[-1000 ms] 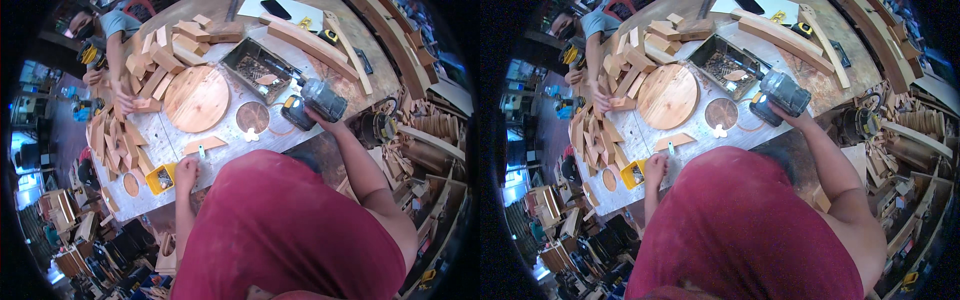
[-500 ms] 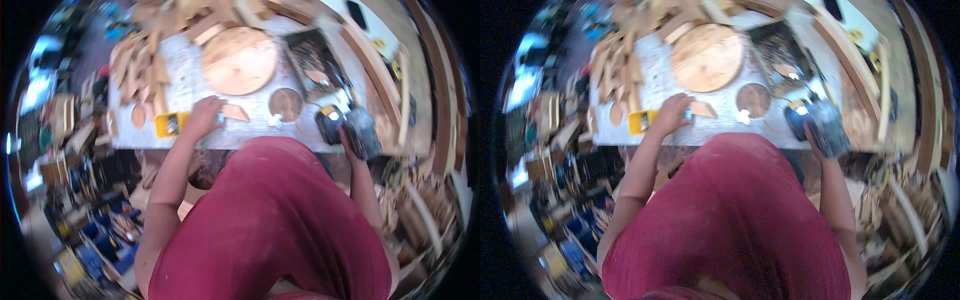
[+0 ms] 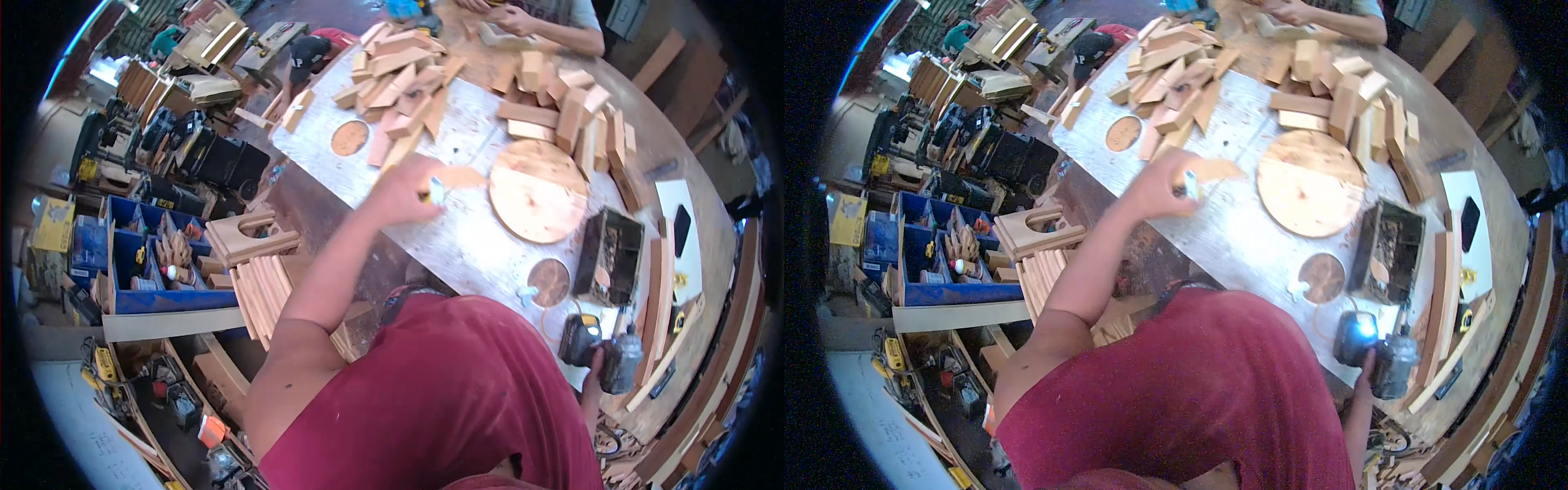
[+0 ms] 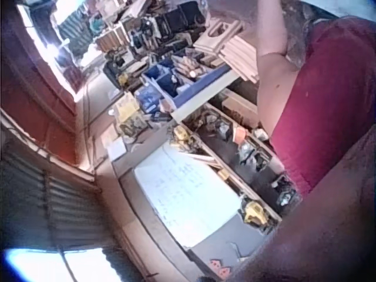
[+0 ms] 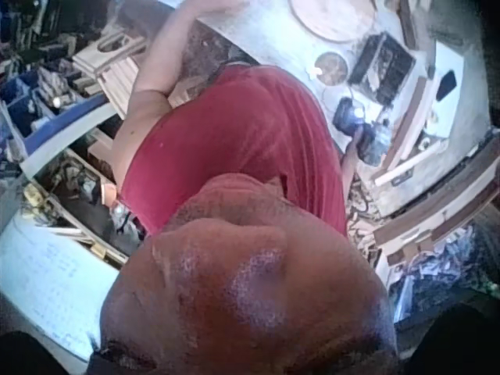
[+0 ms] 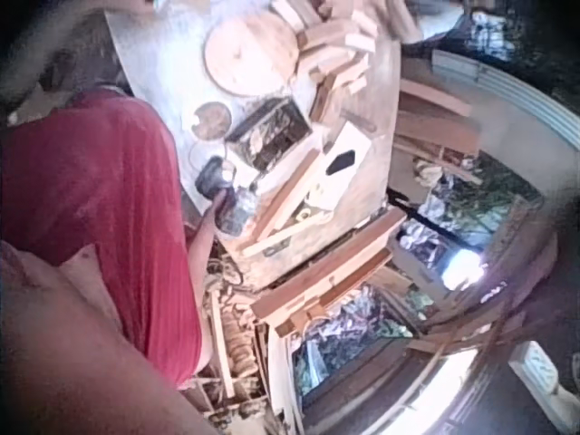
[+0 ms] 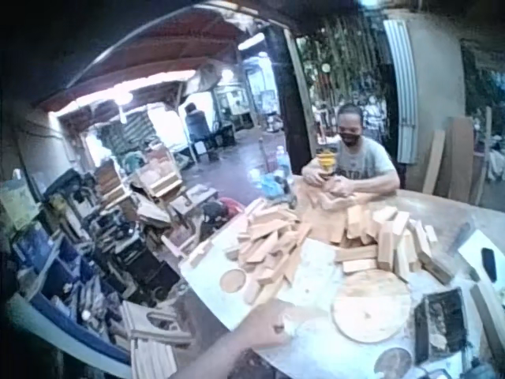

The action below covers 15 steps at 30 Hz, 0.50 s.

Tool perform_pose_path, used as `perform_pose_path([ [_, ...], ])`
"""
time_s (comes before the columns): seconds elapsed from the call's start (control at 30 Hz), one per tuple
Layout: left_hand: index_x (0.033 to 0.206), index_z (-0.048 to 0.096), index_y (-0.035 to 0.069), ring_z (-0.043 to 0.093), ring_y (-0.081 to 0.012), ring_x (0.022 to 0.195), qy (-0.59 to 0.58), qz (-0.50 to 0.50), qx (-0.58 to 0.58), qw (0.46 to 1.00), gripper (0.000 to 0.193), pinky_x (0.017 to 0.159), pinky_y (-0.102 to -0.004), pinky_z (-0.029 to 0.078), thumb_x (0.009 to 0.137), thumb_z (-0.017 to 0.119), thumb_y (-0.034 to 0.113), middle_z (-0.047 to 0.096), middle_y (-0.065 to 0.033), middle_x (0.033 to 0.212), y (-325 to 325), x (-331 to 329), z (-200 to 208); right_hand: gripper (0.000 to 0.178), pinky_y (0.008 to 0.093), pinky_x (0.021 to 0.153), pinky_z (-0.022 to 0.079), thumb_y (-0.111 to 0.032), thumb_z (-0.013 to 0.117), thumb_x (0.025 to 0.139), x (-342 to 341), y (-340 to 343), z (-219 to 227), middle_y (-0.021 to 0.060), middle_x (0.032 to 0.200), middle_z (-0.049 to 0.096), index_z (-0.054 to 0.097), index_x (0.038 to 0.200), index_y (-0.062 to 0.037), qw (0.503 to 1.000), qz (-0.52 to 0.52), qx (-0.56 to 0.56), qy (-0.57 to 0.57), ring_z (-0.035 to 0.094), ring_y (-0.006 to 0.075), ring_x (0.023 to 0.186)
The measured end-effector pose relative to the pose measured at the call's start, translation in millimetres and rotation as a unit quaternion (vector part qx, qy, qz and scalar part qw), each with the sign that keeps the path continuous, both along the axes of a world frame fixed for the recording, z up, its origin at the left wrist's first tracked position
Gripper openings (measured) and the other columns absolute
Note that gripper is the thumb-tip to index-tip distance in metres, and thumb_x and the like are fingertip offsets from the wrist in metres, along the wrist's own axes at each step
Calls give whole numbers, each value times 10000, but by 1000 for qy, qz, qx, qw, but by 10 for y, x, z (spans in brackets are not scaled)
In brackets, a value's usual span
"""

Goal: The person is using a drill to attach metal brackets to wooden pieces. They pick up a bracket, place it on a wooden piece, take a screw from a yellow container, and drive the screw through the bracket into the wood.

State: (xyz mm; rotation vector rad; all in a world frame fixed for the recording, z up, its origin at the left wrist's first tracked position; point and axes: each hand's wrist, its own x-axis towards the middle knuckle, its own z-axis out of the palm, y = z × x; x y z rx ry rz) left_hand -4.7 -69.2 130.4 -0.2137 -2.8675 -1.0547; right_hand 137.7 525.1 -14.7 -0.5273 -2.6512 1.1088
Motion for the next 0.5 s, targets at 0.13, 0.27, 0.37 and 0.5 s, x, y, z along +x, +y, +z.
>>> perform_pose_path([
  [0.13,1170,623,10,622,-372,1064,25,243,-17,969,603,906,-439,493,692,801,330,621,-219,1158,-1817,-278,-237,363,358,1041,394,-358,599,989,-15,-172,337,58,1184,615,649,1212,-75,996,1,-89,-9,558,197,1108],
  [0.27,1181,619,-12,623,-391,1078,-110,463,-64,877,674,911,-488,502,702,799,428,597,-251,1245,-3210,-433,-805,318,363,1025,400,-283,621,979,-48,-387,541,45,1176,608,640,1194,-50,993,-40,-106,17,546,169,1110],
  [0.37,1291,551,2,544,-369,1216,-90,496,-154,850,814,1006,-467,457,690,816,483,556,-238,1312,-3582,-633,-1030,286,352,1013,410,-278,630,973,-18,-460,631,39,1142,617,653,1145,-51,990,-56,-132,19,550,155,1088],
  [0.5,1427,434,52,437,-343,1334,68,339,-200,917,860,1085,-468,389,745,814,414,477,-197,1418,-3619,-1068,-988,278,336,1014,413,-234,664,954,4,-435,593,35,1179,624,664,1159,-46,964,-90,-246,37,569,162,1090],
])
